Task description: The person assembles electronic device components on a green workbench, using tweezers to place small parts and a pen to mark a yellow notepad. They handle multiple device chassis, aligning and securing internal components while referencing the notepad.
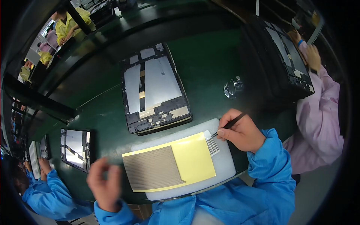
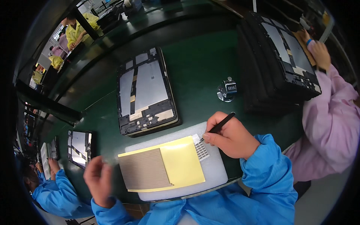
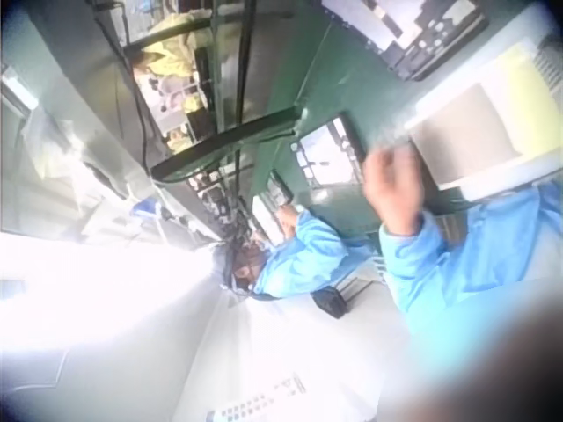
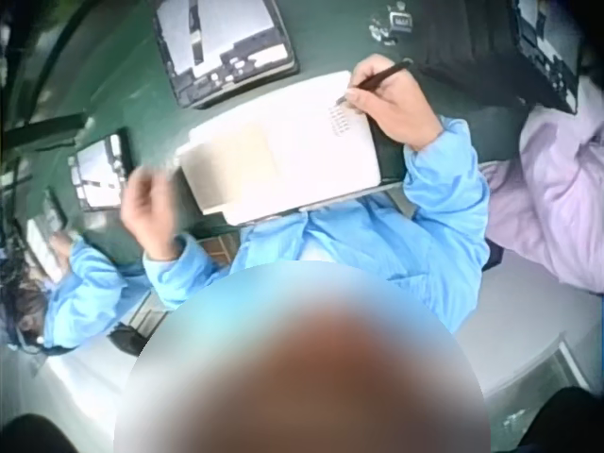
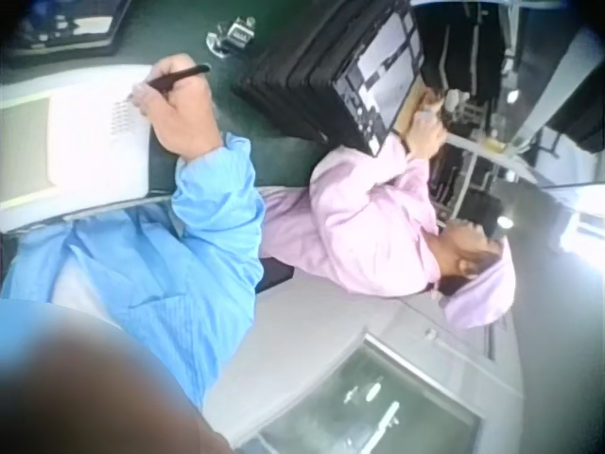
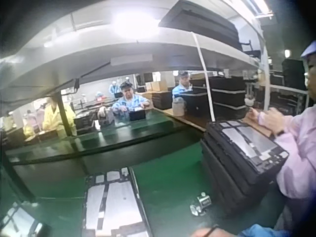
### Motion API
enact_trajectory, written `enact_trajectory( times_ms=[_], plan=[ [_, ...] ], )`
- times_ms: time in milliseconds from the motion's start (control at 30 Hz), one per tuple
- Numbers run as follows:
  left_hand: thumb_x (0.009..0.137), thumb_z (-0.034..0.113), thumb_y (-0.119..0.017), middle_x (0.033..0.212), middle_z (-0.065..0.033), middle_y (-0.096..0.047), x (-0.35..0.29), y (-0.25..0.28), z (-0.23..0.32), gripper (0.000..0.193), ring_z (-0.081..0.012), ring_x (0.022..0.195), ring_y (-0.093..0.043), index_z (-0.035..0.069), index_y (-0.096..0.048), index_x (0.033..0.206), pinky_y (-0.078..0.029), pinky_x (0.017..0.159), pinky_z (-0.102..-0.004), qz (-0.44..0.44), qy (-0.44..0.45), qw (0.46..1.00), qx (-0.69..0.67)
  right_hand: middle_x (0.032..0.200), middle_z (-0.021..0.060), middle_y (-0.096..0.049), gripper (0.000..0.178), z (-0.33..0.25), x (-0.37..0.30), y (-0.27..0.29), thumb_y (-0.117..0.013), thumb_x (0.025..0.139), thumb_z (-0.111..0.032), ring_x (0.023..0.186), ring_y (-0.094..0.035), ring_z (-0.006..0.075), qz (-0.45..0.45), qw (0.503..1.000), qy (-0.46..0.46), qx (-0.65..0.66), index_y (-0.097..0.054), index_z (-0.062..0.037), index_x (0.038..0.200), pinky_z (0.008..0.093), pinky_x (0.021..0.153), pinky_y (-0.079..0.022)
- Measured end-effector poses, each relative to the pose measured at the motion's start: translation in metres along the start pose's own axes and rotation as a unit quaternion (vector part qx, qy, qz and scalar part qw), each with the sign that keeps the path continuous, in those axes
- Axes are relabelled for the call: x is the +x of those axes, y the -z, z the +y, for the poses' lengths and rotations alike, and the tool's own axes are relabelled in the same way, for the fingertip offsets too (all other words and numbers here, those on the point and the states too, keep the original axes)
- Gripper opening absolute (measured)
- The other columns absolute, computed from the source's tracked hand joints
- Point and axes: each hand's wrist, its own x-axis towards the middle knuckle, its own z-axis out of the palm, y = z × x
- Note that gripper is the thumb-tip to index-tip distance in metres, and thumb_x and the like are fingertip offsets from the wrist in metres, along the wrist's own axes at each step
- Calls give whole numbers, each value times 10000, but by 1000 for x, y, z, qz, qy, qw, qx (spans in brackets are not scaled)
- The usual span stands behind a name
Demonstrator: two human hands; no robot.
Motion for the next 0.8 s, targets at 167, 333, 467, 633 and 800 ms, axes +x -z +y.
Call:
enact_trajectory(
  times_ms=[167, 333, 467, 633, 800],
  plan=[
    [719, 285, -765, 1162, -134, -579, 25, -101, 100, 497, -351, 1074, -530, 53, -620, 1134, -442, 889, -435, -307, -355, 882, 51, 810, 39, -577, 151, 4, 1, 5, -639, 878, -30, 734, -556, 82, -14, 1000, -11, 8, -510, -28, 957, 243, 655, -469],
    [725, 363, -744, 1210, -126, -567, 29, -123, 94, 530, -345, 1131, -509, 72, -629, 1153, -403, 935, -449, -336, -347, 875, 35, 808, 33, -578, 146, 4, 0, 6, -642, 874, -24, 724, -555, 87, -11, 1000, -4, -5, -519, -26, 954, 238, 647, -466],
    [715, 352, -754, 1211, -128, -568, 29, -125, 93, 527, -343, 1137, -509, 79, -636, 1150, -410, 923, -443, -335, -348, 875, 30, 811, 45, -593, 142, 0, 2, 6, -642, 874, -19, 734, -570, 94, -17, 999, -21, -22, -522, -15, 950, 244, 651, -474],
    [714, 347, -755, 1210, -127, -570, 29, -124, 94, 525, -339, 1135, -513, 82, -636, 1151, -413, 921, -434, -330, -348, 877, 27, 829, 77, -616, 137, 0, 0, 5, -628, 881, -3, 777, -636, 127, 11, 999, -33, 33, -507, 3, 943, 257, 687, -526],
    [707, 331, -761, 1203, -124, -571, 28, -124, 89, 519, -336, 1133, -515, 53, -631, 1125, -409, 939, -444, -318, -350, 881, 4, 835, 96, -619, 138, -8, 0, 0, -623, 876, 21, 780, -677, 172, 49, 991, -44, 118, -495, 8, 925, 273, 695, -564]
  ],
)
